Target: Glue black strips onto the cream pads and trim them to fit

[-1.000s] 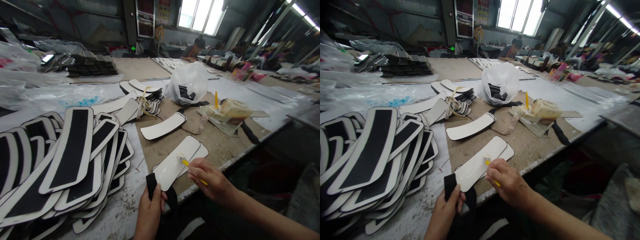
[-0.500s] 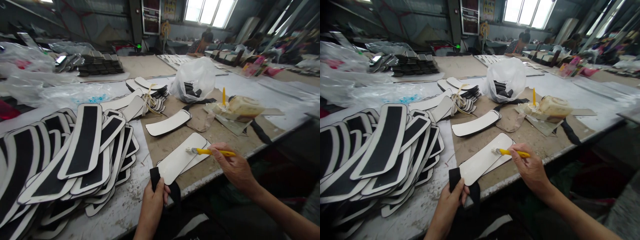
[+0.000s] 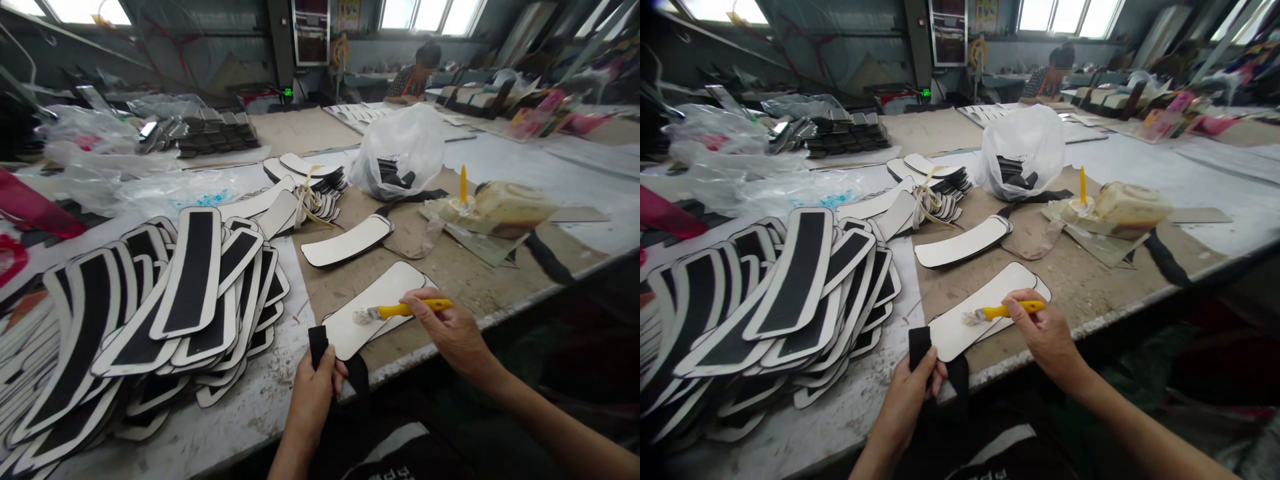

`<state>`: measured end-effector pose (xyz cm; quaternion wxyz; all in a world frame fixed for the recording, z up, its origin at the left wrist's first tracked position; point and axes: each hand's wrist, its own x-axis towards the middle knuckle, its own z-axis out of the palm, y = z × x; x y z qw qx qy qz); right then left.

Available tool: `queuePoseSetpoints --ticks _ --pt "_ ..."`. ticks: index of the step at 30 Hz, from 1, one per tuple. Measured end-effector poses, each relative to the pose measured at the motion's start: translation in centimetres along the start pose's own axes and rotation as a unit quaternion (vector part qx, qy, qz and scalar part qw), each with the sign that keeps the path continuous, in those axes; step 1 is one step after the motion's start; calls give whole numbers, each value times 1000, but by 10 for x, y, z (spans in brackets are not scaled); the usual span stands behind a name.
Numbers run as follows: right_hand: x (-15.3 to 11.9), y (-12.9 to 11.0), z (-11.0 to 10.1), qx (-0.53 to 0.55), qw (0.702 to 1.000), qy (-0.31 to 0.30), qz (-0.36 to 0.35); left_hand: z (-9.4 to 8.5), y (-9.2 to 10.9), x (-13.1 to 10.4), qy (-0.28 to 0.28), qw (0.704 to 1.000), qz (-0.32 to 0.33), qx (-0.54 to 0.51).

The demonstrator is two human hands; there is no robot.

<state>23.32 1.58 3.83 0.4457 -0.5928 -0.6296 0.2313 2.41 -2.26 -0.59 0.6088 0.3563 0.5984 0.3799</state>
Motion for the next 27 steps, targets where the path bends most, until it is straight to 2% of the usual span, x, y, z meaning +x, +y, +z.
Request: queuePoseSetpoints --ticks 6,14,19,23,25,27 --pt "15 21 -34 -107 986 45 -118 -1 2 0 12 1000 -6 -8" --pt "28 34 -54 -176 954 38 -240 -2 5 -1 24 1000 4 3" --pt "24 22 -67 -184 949 58 -249 -1 12 0 29 999 10 14" --pt "19 -4 -78 -134 965 58 -218 -5 22 -4 107 994 6 -14" --pt "16 -16 -80 -109 976 43 -184 -9 29 -12 139 990 17 -25" --pt "15 -25 -75 -88 984 6 -156 -11 37 -24 133 989 26 -56"
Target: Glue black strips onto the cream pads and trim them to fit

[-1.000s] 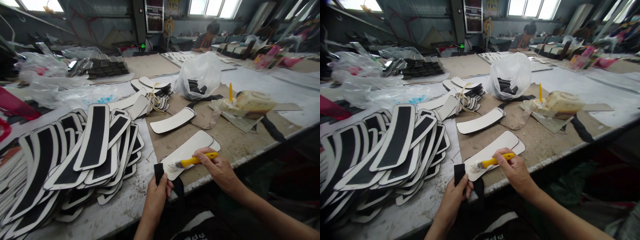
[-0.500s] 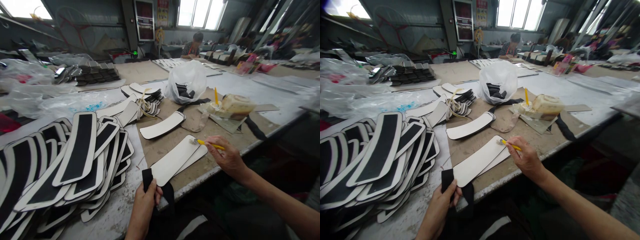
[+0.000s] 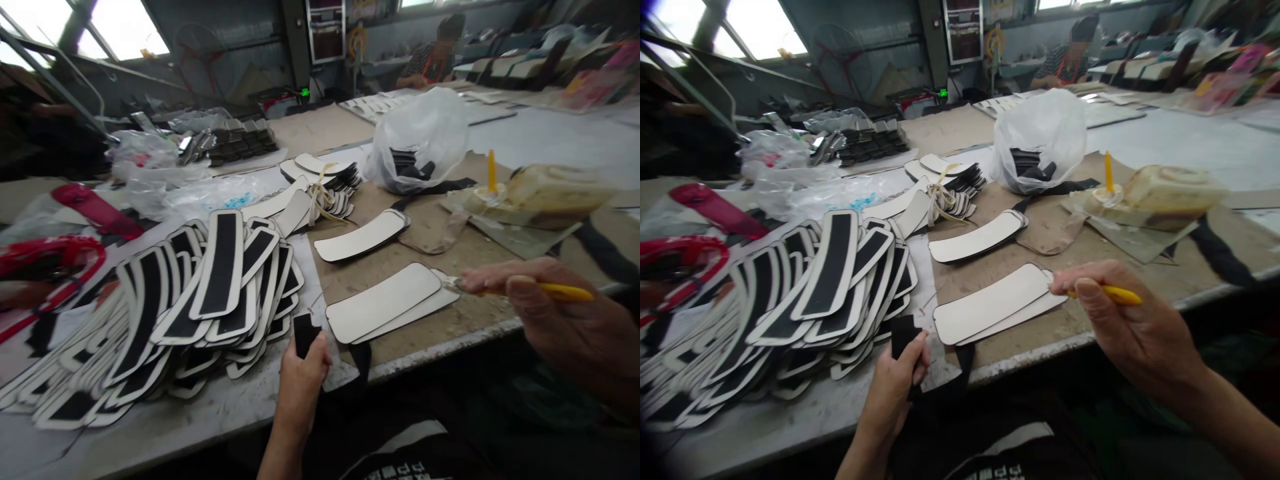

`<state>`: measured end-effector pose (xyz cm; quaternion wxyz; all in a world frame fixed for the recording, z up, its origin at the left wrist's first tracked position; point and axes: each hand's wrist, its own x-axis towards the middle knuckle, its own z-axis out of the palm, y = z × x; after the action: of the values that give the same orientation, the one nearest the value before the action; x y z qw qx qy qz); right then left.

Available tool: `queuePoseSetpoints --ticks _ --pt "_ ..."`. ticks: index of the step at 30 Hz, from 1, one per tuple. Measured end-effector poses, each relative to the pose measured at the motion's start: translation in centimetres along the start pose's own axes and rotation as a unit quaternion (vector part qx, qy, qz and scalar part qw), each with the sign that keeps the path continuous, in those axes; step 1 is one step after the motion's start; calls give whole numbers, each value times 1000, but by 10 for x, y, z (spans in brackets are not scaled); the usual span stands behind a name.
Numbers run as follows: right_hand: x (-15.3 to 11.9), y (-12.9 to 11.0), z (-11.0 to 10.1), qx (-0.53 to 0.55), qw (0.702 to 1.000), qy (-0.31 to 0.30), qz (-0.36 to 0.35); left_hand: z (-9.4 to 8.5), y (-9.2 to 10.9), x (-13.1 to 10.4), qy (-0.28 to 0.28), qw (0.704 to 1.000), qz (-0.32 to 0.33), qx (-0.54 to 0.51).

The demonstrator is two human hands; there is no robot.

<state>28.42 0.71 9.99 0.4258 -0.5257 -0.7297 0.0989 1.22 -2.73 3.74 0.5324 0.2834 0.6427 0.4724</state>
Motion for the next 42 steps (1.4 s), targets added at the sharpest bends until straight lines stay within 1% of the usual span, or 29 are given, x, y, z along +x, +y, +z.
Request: queuePoseSetpoints --ticks 3,5,7,9,10,12,13,14,15,17,18,19,20,21,23,24,25,26,27,29,30,32,33,34,35,37,39,40,42 --pt "0 -14 19 85 992 -96 17 0 13 -21 -53 995 -27 -76" --pt "-2 -27 39 156 972 -172 49 3 19 -34 -98 989 -44 -102" --pt "-6 -39 60 215 944 -235 87 9 22 -43 -140 982 -52 -114" --pt "-11 -49 77 285 907 -282 133 14 21 -49 -176 976 -55 -114" --pt "-15 -53 84 324 880 -307 162 17 18 -51 -191 974 -56 -110" --pt "-20 -55 90 387 822 -354 223 22 12 -52 -208 972 -56 -96" --pt "-22 -54 91 397 807 -364 243 24 8 -52 -210 972 -56 -91" --pt "-22 -53 89 390 812 -357 248 25 4 -51 -210 972 -56 -86" --pt "-22 -50 86 370 832 -334 241 26 1 -51 -208 973 -55 -83" --pt "-21 -43 80 314 887 -260 216 28 -7 -51 -203 975 -51 -81" --pt "-21 -39 76 294 904 -228 212 29 -9 -51 -197 975 -51 -84" --pt "-22 -36 74 287 908 -212 220 32 -12 -51 -188 977 -51 -91" --pt "-24 -33 72 292 902 -213 236 35 -14 -52 -179 978 -52 -98" --pt "-28 -31 72 309 887 -228 257 39 -16 -52 -171 978 -52 -106" --pt "-39 -28 72 367 836 -275 300 49 -21 -52 -175 976 -46 -118" --pt "-45 -27 73 395 809 -293 323 54 -24 -52 -187 974 -43 -122" --pt "-49 -25 73 415 787 -299 345 60 -27 -52 -203 970 -42 -124" --pt "-53 -23 72 424 776 -291 366 64 -30 -52 -218 967 -45 -125" --pt "-54 -21 70 419 776 -272 386 67 -34 -52 -231 964 -50 -123" --pt "-51 -14 63 394 792 -216 414 68 -39 -52 -245 961 -63 -110" --pt "-47 -11 58 386 798 -186 424 65 -42 -52 -247 962 -67 -96" --pt "-37 -5 47 392 797 -143 437 55 -44 -52 -241 966 -74 -58" --pt "-32 -1 43 398 794 -127 441 48 -44 -51 -226 970 -84 -36" --pt "-27 2 38 404 793 -112 442 40 -43 -49 -197 975 -97 -22" --pt "-24 5 35 407 792 -98 444 33 -42 -47 -154 982 -107 -19" --pt "-20 13 28 406 792 -75 450 20 -37 -40 -46 991 -113 -47" --pt "-19 22 23 397 793 -61 457 12 -32 -28 34 993 -85 -68" --pt "-19 26 20 390 797 -57 458 10 -29 -21 52 995 -61 -57" --pt "-20 35 12 362 809 -51 460 9 -25 -7 59 998 -10 -6"
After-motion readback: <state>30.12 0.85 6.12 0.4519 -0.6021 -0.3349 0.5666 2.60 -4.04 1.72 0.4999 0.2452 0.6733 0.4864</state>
